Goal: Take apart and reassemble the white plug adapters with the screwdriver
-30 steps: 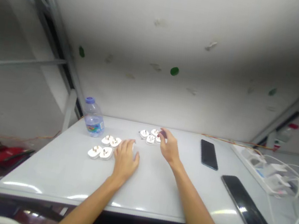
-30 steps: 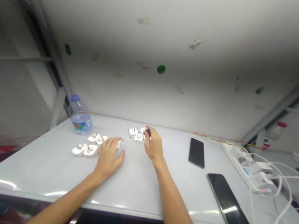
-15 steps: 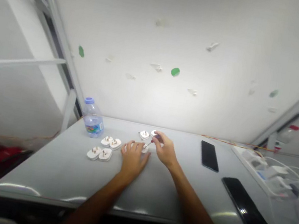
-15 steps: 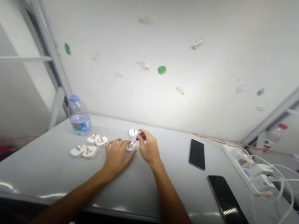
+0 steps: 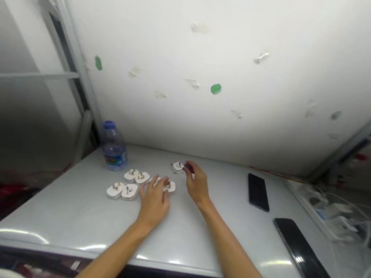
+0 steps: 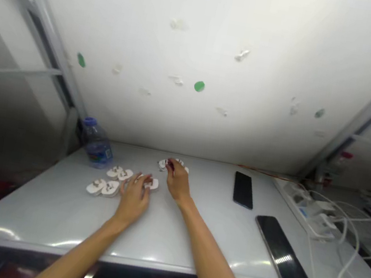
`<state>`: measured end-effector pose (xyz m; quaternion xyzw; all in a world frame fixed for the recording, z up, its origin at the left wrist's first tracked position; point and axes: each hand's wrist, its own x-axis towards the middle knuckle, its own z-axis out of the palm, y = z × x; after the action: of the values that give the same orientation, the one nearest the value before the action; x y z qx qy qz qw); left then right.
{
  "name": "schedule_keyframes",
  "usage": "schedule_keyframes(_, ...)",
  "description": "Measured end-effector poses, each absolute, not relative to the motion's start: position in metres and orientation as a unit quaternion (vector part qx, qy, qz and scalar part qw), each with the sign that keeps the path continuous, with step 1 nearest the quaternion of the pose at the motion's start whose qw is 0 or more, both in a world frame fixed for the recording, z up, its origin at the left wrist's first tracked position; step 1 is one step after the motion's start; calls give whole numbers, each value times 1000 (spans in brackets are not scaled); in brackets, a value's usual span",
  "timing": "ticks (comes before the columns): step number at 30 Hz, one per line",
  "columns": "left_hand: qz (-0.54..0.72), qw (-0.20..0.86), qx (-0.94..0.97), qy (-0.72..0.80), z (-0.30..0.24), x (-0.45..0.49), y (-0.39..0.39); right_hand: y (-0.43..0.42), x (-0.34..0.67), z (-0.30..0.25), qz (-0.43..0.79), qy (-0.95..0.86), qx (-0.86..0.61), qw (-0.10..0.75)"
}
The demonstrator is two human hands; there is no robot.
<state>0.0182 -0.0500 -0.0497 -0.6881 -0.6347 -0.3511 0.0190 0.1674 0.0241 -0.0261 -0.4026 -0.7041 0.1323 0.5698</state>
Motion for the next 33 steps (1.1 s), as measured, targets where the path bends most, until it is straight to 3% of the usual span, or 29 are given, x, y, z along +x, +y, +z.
schedule_keyframes(11, -360, 36, -652, -666, -41, 21, -52, 28, 164, -34, 121, -726, -406, 541)
schedule_keyframes(23, -351, 27, -648, -675, -42, 22, -51, 5, 174, -8, 143, -680, -389, 605)
schedule_keyframes(33, -345, -2, -634, -692, -41, 22, -51, 17, 169, -29, 145, -698, -408, 570)
